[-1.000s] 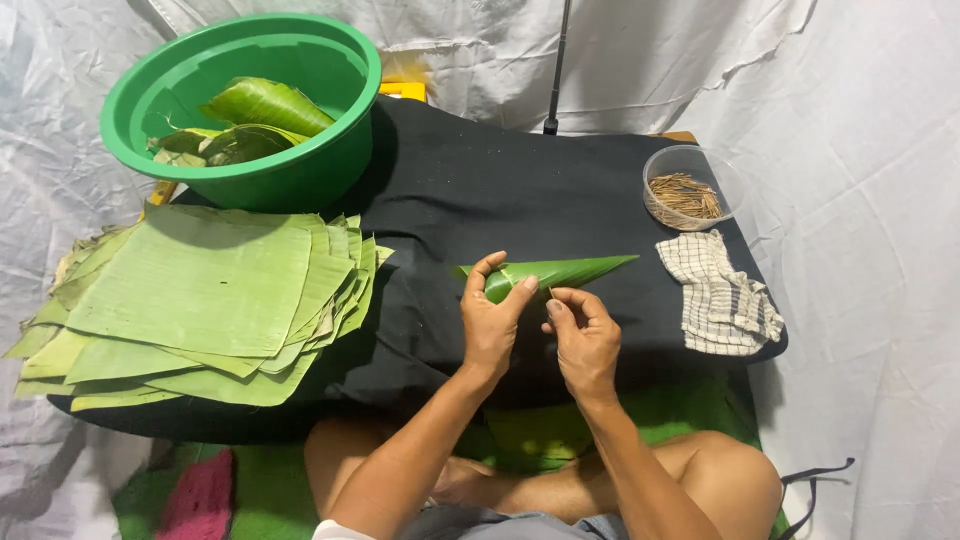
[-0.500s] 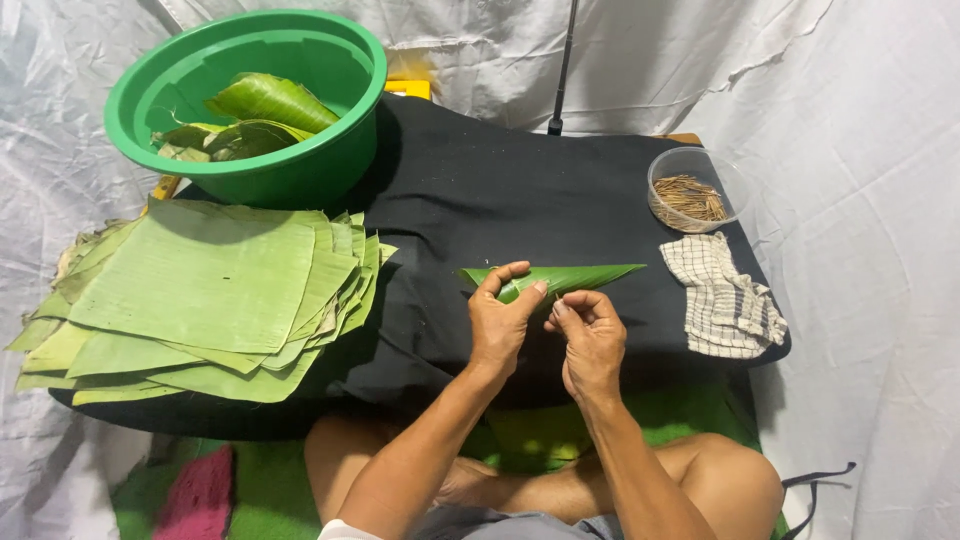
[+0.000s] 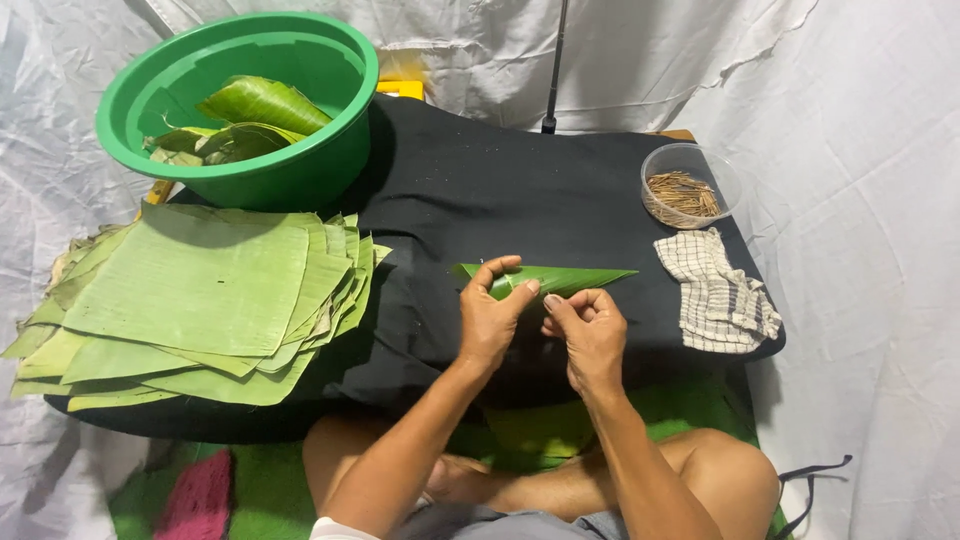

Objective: Cleaning banana leaves with a cloth and folding them into cone shapes for food packaging.

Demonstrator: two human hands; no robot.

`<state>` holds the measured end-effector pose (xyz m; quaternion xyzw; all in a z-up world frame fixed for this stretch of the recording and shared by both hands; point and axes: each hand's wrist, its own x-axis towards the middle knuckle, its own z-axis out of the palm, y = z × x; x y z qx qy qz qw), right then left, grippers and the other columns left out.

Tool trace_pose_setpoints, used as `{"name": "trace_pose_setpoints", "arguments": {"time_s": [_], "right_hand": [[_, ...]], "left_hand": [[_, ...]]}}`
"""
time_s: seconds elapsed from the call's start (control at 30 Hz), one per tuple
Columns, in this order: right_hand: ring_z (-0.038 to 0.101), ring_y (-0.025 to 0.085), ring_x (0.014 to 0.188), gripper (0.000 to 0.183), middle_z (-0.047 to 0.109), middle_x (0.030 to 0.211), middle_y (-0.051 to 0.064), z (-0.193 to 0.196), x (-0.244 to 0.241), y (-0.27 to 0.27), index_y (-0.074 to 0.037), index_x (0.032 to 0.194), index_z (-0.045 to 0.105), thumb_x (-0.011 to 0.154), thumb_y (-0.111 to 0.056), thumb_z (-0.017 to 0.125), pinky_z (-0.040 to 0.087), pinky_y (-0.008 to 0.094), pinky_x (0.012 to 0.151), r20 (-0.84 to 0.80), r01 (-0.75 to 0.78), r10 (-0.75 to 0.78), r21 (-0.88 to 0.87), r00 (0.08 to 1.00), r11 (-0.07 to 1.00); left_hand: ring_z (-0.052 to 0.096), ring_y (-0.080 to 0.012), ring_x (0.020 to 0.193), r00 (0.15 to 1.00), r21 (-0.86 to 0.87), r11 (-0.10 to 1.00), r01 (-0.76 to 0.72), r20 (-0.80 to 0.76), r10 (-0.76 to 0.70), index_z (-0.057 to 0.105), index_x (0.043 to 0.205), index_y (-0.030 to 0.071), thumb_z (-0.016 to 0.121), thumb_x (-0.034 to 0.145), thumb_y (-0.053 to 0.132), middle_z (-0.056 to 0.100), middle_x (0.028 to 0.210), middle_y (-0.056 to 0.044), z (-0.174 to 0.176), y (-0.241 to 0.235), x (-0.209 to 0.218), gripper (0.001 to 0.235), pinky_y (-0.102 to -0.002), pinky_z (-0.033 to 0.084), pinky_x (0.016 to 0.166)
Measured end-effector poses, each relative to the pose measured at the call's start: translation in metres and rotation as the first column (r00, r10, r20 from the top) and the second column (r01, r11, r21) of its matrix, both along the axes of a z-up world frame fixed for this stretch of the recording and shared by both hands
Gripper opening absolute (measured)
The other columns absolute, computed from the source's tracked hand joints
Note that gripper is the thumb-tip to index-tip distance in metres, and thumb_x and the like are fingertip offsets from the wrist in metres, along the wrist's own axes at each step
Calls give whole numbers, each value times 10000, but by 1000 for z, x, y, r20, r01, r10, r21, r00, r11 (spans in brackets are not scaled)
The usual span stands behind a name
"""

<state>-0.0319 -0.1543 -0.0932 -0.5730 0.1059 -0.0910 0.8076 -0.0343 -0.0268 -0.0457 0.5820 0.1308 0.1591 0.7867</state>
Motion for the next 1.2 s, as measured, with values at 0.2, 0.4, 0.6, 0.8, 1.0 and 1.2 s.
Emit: {"name": "trace_pose_setpoints", "arguments": {"time_s": [0.2, 0.4, 0.6, 0.8, 1.0, 1.2], "right_hand": [[636, 328, 1115, 575, 656, 1176, 88, 46, 2, -39, -124, 1174, 704, 722, -385, 947, 458, 451, 1026, 491, 363, 159, -792, 857, 491], [728, 187, 904, 501, 771, 1119, 125, 34, 6, -34, -100, 1411, 638, 922, -152, 737, 641, 355, 782, -142, -526, 508, -307, 850, 793], [765, 237, 809, 509, 754, 1052, 161, 9, 1, -29, 29, 1397, 593, 916, -75, 727, 665, 356, 710, -75, -431, 425, -117, 902, 895], [768, 279, 818, 473, 734, 1053, 146, 16, 4, -22, 29, 1384, 588, 933, -52, 708, 679, 378, 710, -57, -319, 320, 20, 946, 947], [762, 254, 847, 401, 722, 1060, 127, -9, 8, -8, -20, 1362, 586, 975, -76, 672, 677, 370, 740, -5, -231, 234, 119, 972, 966], [723, 209, 901, 367, 724, 1046, 111, -14, 2, -20, -8, 1275, 677, 928, -102, 751, 652, 405, 787, -59, -250, 251, 23, 966, 968]], "left_hand": [[721, -189, 973, 950, 474, 831, 291, -37, -311, 703, 1321, 286, 935, 718, 203, 747, 1047, -62, 3, 52, 26, 652, -364, 581, 874], [715, -341, 1070, 836, 632, 600, 491, -148, -529, 595, 1456, 335, 940, 697, 276, 737, 1103, -156, 41, 74, 45, 836, -475, 547, 937], [725, -181, 755, 931, 308, 901, 307, 100, -352, 500, 1517, 124, 903, 742, 61, 761, 821, -166, 29, 96, 69, 876, -293, 621, 692], [640, -150, 890, 982, 60, 989, -138, 140, 129, 492, 1369, -2, 762, 946, 288, 672, 1002, -136, -21, 61, 61, 580, -201, 513, 665], [574, -412, 1291, 952, -187, 936, 300, -4, -306, 30, 1628, 6, 918, 758, 232, 500, 1411, -339, -4, -5, 2, 1264, -516, 496, 1055], [678, -272, 1085, 952, -5, 958, 286, 114, -284, 245, 1594, -25, 927, 722, 110, 671, 1236, -212, -34, 4, 18, 1115, -411, 552, 998]]}}
